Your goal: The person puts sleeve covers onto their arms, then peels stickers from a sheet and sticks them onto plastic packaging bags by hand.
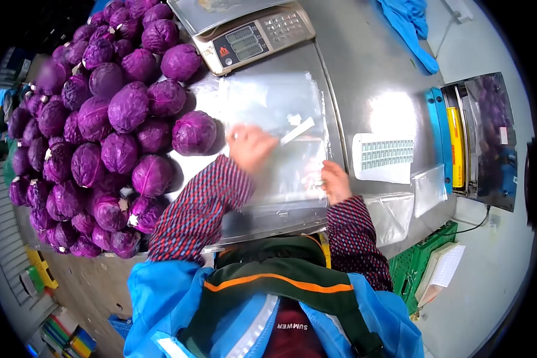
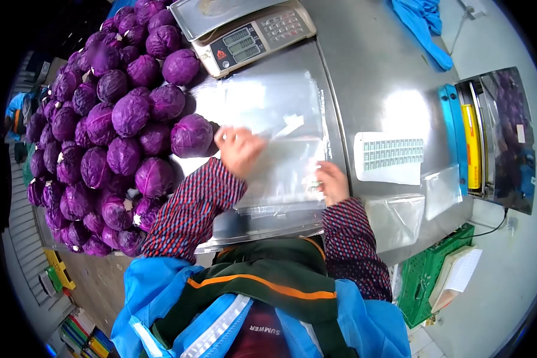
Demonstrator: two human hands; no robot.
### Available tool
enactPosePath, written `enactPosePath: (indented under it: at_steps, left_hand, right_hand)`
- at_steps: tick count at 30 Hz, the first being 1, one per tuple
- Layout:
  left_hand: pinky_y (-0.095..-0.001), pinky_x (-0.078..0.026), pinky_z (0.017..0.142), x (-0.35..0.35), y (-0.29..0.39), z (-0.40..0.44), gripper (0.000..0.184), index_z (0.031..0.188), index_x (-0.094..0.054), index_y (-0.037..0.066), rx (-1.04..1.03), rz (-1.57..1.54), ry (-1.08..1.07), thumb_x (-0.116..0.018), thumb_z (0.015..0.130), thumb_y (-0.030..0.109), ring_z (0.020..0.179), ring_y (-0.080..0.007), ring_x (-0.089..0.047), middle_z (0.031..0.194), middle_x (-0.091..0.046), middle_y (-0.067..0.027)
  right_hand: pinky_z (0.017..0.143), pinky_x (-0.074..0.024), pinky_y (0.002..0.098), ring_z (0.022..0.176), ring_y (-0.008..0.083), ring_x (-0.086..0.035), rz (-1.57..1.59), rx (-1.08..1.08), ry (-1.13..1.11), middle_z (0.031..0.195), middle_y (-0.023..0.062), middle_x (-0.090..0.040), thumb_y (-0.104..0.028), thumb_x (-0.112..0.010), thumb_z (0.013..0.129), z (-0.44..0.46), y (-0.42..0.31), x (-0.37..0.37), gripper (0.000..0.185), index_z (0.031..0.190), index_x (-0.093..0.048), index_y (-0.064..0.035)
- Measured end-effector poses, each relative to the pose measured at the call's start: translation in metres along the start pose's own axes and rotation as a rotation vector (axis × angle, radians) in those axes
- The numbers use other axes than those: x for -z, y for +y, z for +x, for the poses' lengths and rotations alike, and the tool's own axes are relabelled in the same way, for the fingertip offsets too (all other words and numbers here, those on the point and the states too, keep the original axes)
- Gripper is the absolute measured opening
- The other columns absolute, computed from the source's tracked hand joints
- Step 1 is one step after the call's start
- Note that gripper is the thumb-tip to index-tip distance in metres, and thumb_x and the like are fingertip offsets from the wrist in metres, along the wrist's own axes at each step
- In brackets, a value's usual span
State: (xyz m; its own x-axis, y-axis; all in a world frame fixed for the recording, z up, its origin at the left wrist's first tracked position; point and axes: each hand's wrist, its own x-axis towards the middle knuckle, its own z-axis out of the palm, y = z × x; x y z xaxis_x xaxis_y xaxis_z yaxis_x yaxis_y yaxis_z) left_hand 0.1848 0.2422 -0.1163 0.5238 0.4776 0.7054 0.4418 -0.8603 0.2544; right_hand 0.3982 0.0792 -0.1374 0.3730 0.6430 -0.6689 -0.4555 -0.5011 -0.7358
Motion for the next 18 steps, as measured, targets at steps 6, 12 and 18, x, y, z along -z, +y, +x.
enactPosePath:
  at_steps: [6, 12, 18]
  left_hand:
    - [-0.0388, -0.033, 0.087, 0.078, 0.037, -0.112, 0.039, 0.106, -0.060, 0.024, -0.204, -0.195, -0.502, -0.058, 0.067, 0.016, 0.098, -0.0201, -0.048, 0.105, -0.055, -0.0014]
    - [-0.0418, -0.035, 0.090, 0.068, 0.012, -0.078, 0.058, 0.119, -0.052, 0.014, -0.113, -0.127, -0.591, -0.071, 0.064, 0.021, 0.109, -0.0285, -0.046, 0.117, -0.050, -0.0094]
    - [-0.0385, -0.038, 0.085, 0.034, -0.025, -0.083, 0.038, 0.100, -0.061, 0.009, 0.089, -0.331, -0.912, -0.070, 0.070, 0.030, 0.097, -0.0223, -0.051, 0.096, -0.058, -0.0055]
  right_hand:
    - [0.060, -0.0425, 0.0212, 0.068, 0.0108, -0.049, 0.203, 0.295, 0.127, 0.087, 0.0035, -0.050, 0.008, -0.054, 0.075, -0.047, -0.062, 0.033, 0.028, 0.101, -0.050, -0.0035]
    - [0.067, -0.0484, 0.0263, 0.078, 0.0175, -0.058, -0.393, 0.143, -0.239, 0.089, 0.0089, -0.054, 0.006, -0.059, 0.073, 0.014, -0.039, -0.045, 0.023, 0.094, -0.054, 0.0005]
    - [0.070, -0.0484, 0.0309, 0.080, 0.0235, -0.058, -1.314, 1.092, 0.239, 0.103, 0.0129, -0.050, 0.002, -0.062, 0.070, 0.042, -0.005, -0.040, 0.030, 0.098, -0.057, -0.0058]
